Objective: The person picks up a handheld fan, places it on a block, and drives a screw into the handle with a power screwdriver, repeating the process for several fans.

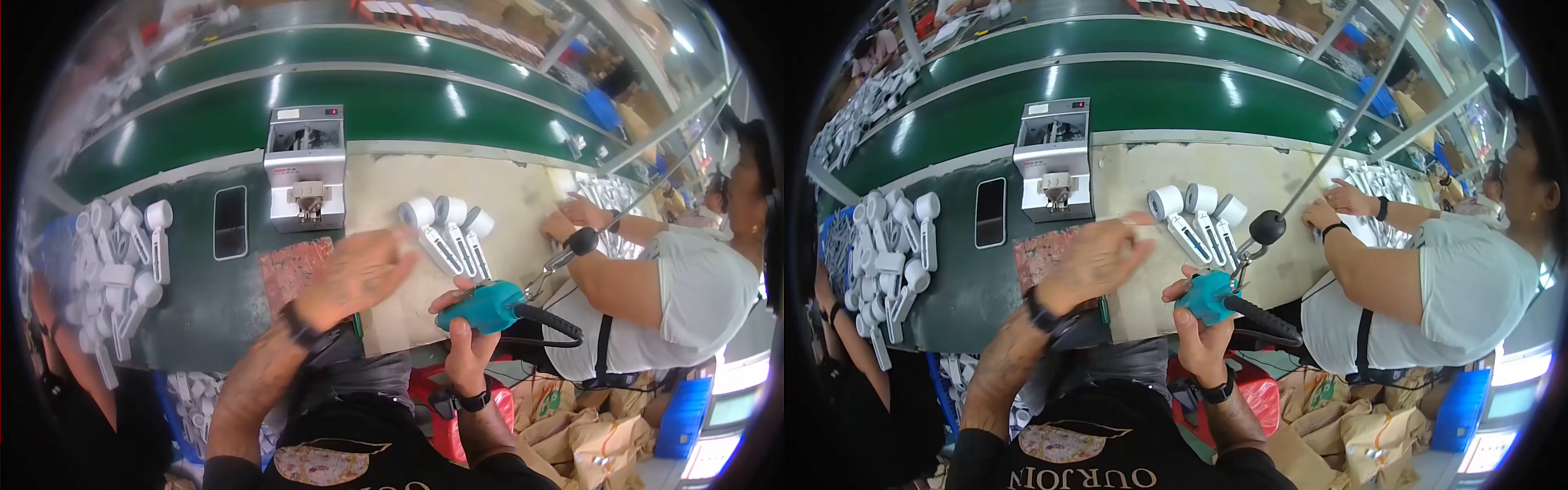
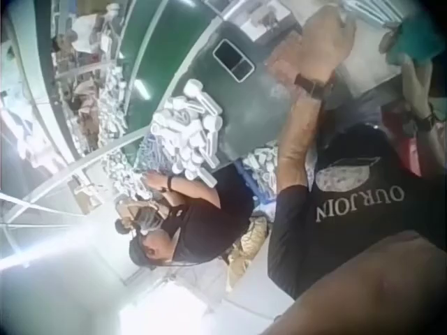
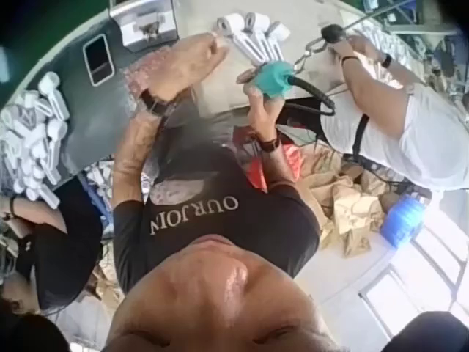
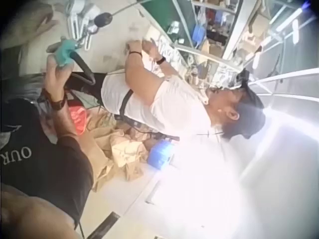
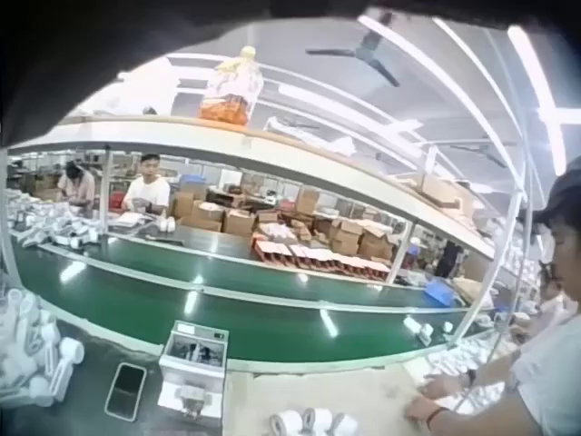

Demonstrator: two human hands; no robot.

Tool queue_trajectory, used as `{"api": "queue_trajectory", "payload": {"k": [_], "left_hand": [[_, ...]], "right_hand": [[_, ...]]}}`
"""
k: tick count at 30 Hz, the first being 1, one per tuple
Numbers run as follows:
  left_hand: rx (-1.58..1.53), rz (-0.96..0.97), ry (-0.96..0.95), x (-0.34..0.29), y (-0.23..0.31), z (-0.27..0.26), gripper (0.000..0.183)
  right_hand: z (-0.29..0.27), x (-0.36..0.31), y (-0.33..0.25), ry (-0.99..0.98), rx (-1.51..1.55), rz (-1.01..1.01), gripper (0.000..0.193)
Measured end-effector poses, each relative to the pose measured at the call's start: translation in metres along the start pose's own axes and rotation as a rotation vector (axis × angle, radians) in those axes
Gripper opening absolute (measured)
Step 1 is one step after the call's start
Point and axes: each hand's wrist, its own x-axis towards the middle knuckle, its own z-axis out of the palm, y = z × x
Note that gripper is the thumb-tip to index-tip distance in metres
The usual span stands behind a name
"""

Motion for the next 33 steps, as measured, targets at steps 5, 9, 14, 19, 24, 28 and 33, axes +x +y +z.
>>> {"api": "queue_trajectory", "payload": {"k": [5,9,14,19,24,28,33], "left_hand": [[0.142,0.084,-0.07,0.043,-0.022,0.078,0.049],[0.188,-0.068,-0.069,0.045,-0.012,0.096,0.046],[0.39,0.158,0.233,0.021,-0.01,0.067,0.031],[0.455,0.011,0.194,-0.029,0.014,-0.011,0.029],[0.466,-0.046,0.162,-0.069,-0.019,-0.038,0.038],[0.374,0.074,0.186,-0.077,-0.036,-0.048,0.039],[0.262,0.144,0.122,-0.069,-0.052,-0.052,0.036]], "right_hand": [[-0.002,0.006,0.004,0.038,-0.082,-0.045,0.061],[-0.024,0.005,-0.001,0.031,-0.075,-0.047,0.062],[-0.021,0.011,0.004,0.013,-0.095,-0.05,0.058],[-0.011,0.015,0.027,-0.163,-0.158,-0.071,0.041],[0.021,0.027,0.024,-0.27,-0.072,0.036,0.047],[0.05,0.041,0.032,-0.187,0.058,0.013,0.051],[0.071,0.055,0.006,-0.022,0.088,-0.023,0.073]]}}
